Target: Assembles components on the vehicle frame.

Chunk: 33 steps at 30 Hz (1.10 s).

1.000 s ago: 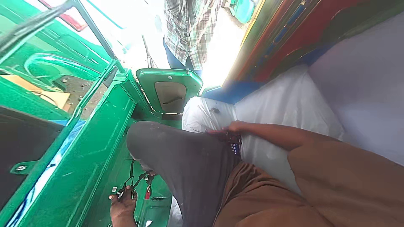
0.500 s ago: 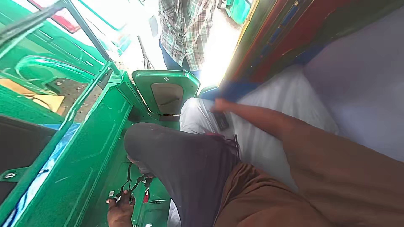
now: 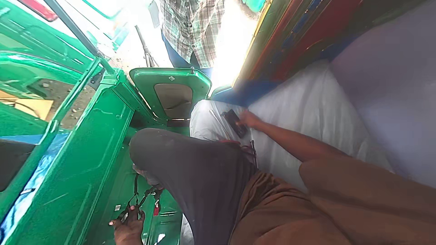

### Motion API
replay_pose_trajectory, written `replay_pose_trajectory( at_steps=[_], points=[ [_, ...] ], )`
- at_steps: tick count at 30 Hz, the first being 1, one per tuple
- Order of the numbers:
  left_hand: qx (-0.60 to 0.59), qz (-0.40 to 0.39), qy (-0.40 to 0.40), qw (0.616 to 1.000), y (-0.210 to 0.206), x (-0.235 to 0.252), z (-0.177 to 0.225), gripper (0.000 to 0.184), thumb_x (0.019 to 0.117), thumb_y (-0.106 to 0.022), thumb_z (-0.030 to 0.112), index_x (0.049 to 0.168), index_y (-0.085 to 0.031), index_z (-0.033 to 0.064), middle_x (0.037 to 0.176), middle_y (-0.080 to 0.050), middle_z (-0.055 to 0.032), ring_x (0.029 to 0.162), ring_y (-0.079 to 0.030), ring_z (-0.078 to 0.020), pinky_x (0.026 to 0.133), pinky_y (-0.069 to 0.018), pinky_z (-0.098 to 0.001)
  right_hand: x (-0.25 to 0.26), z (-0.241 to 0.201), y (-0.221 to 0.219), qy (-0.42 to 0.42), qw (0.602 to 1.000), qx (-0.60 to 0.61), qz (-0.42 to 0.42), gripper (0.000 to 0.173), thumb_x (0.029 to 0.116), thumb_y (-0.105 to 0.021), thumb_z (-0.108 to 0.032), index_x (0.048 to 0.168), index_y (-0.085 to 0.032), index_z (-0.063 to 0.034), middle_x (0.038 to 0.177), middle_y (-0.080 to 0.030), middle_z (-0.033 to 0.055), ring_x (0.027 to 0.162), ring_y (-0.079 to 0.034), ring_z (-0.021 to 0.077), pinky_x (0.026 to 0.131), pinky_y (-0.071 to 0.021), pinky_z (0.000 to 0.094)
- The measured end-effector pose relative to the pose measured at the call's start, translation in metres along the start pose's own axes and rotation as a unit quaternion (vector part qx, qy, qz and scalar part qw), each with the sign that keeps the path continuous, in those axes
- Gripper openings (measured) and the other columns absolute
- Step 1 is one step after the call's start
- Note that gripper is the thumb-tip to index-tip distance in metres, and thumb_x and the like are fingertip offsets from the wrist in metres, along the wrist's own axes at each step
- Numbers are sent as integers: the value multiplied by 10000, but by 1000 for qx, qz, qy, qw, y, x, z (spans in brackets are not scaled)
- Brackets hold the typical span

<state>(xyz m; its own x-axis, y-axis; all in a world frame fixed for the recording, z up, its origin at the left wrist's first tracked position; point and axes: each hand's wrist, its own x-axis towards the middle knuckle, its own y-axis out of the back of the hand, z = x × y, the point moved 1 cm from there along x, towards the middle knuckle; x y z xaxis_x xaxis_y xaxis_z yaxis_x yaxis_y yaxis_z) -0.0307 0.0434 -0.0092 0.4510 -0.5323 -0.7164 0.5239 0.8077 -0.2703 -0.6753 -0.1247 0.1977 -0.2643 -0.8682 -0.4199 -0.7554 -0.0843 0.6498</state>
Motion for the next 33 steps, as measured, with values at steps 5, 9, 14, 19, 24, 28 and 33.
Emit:
replay_pose_trajectory(
  at_steps=[5,9,14,19,24,28,33],
  points=[
    [9,8,0,1000,1,1,3,599,1061,-218,652,1346,-506,211,1205,-659,-3,1078,-645,-139,885,-531,-433,-4,-3,-6,2,1000,-24,19,837,750,-929,-349,1424,-535,-48,1144,-727,151,1086,-688,301,981,-540,551],
    [7,2,2,1000,2,4,1,604,1065,-217,643,1380,-488,205,1259,-649,-10,1128,-635,-142,915,-523,-444,-4,-1,-9,-6,999,-18,36,856,723,-944,-376,1417,-551,-67,1167,-722,146,1104,-682,306,987,-534,566],
    [7,-3,4,1000,4,5,1,608,1064,-196,646,1307,-524,196,1181,-668,-4,1059,-651,-142,884,-530,-425,1,7,-6,6,999,-5,32,815,754,-920,-394,1405,-557,-64,1149,-736,126,1069,-702,283,963,-558,543],
    [9,0,2,1000,3,5,1,584,1066,-203,641,1260,-537,201,1110,-680,1,997,-664,-142,841,-539,-417,-1,5,-5,12,1000,-2,26,800,760,-921,-358,1405,-560,-52,1151,-732,141,1066,-702,282,966,-557,531],
    [17,4,-1,1000,4,5,0,585,1064,-197,644,1266,-530,207,1125,-678,3,1002,-663,-146,829,-538,-419,-4,4,-5,13,1000,1,23,810,756,-927,-344,1411,-549,-54,1152,-732,135,1061,-701,279,957,-559,526],
    [7,1,-1,1000,6,8,0,593,1062,-196,652,1286,-518,207,1159,-673,-14,1026,-660,-152,845,-539,-423,-2,7,-8,18,999,16,33,791,724,-946,-321,1372,-571,-64,1153,-716,147,1046,-697,288,942,-566,525],
    [7,4,1,1000,6,9,0,605,1057,-197,663,1290,-519,207,1172,-670,-17,1033,-658,-157,836,-534,-427,-3,7,-10,16,999,-2,41,798,716,-948,-343,1369,-577,-74,1144,-720,137,1038,-696,288,938,-561,544]
  ],
)
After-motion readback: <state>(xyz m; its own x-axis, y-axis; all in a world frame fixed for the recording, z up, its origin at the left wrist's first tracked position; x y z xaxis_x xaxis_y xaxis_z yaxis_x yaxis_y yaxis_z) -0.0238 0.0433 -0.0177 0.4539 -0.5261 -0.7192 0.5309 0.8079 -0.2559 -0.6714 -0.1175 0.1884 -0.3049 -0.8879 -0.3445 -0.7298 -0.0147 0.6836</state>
